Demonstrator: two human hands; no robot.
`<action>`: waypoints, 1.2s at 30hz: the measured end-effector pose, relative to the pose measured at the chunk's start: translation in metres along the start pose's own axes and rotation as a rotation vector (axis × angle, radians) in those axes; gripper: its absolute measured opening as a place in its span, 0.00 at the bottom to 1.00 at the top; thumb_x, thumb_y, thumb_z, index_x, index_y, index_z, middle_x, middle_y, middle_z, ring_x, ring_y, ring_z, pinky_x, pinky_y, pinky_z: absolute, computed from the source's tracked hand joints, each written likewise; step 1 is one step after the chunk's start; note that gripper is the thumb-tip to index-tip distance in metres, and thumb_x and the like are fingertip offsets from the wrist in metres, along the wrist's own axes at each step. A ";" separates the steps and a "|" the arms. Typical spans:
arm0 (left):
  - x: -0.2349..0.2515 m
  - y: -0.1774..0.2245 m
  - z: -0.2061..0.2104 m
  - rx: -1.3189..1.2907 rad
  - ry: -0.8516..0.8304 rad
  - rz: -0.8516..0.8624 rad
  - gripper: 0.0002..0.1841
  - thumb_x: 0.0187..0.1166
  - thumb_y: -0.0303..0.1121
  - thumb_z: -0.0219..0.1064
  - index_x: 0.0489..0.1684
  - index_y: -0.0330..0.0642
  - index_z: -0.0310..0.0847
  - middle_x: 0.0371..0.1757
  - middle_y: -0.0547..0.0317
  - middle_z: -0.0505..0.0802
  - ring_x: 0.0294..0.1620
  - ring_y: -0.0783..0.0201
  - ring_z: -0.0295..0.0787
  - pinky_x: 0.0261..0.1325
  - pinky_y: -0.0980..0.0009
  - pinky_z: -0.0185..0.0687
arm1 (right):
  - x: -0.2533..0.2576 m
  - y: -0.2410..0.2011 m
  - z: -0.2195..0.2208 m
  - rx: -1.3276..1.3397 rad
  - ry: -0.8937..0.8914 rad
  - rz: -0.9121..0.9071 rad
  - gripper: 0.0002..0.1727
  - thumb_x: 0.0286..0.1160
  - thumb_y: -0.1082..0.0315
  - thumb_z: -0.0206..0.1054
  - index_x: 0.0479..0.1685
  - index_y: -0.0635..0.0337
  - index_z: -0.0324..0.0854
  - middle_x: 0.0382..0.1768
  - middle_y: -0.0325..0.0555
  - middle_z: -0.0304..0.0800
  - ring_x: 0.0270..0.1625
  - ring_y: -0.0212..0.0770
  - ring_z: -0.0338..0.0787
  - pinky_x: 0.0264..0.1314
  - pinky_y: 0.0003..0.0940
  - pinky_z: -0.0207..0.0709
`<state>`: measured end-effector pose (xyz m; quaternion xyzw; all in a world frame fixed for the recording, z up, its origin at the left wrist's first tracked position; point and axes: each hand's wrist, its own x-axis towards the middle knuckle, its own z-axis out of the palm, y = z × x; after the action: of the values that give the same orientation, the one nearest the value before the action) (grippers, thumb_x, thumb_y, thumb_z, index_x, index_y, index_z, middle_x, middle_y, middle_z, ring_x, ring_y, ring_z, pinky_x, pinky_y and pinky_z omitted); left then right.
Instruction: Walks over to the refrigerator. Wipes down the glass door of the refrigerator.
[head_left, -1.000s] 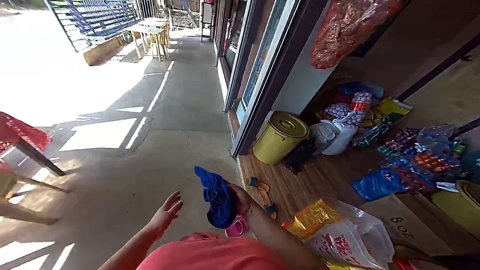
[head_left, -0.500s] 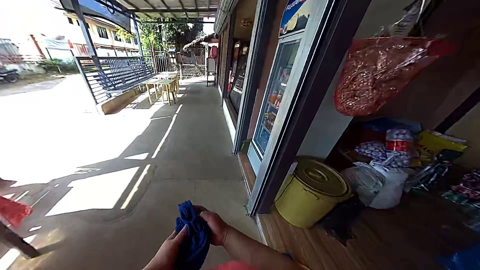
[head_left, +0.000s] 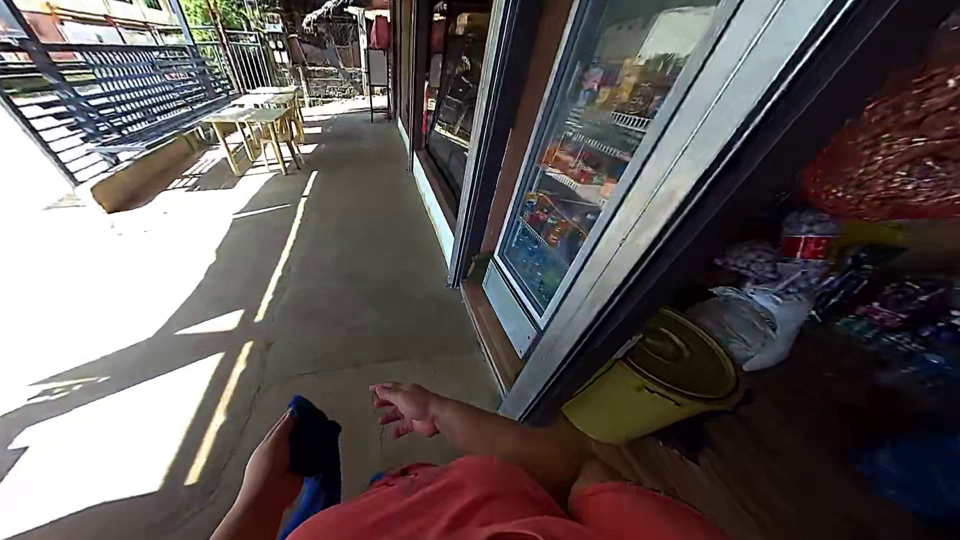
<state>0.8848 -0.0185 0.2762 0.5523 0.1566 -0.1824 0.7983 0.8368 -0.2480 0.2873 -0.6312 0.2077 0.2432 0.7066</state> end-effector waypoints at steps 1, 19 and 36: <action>0.030 0.009 0.022 0.010 -0.017 -0.026 0.18 0.93 0.43 0.48 0.62 0.40 0.78 0.41 0.53 0.90 0.40 0.61 0.89 0.43 0.58 0.87 | 0.020 -0.010 -0.013 0.067 0.016 0.039 0.33 0.94 0.44 0.45 0.91 0.51 0.60 0.83 0.59 0.69 0.76 0.61 0.78 0.69 0.63 0.75; 0.343 0.095 0.468 0.537 -0.837 0.044 0.20 0.88 0.32 0.61 0.77 0.38 0.72 0.60 0.48 0.91 0.56 0.60 0.92 0.59 0.60 0.90 | 0.181 -0.225 -0.351 0.717 0.293 -0.606 0.40 0.92 0.38 0.27 0.80 0.59 0.68 0.62 0.53 0.88 0.63 0.45 0.89 0.66 0.45 0.84; 0.588 0.073 0.754 0.571 -1.117 -0.304 0.15 0.92 0.33 0.54 0.70 0.35 0.72 0.50 0.48 0.92 0.51 0.58 0.92 0.58 0.58 0.90 | 0.292 -0.357 -0.615 0.229 1.159 -0.263 0.31 0.90 0.42 0.54 0.77 0.56 0.72 0.67 0.60 0.83 0.62 0.55 0.87 0.61 0.58 0.81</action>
<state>1.4757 -0.7724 0.3281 0.5365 -0.2607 -0.5880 0.5463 1.2939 -0.8650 0.3226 -0.6014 0.5038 -0.2536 0.5658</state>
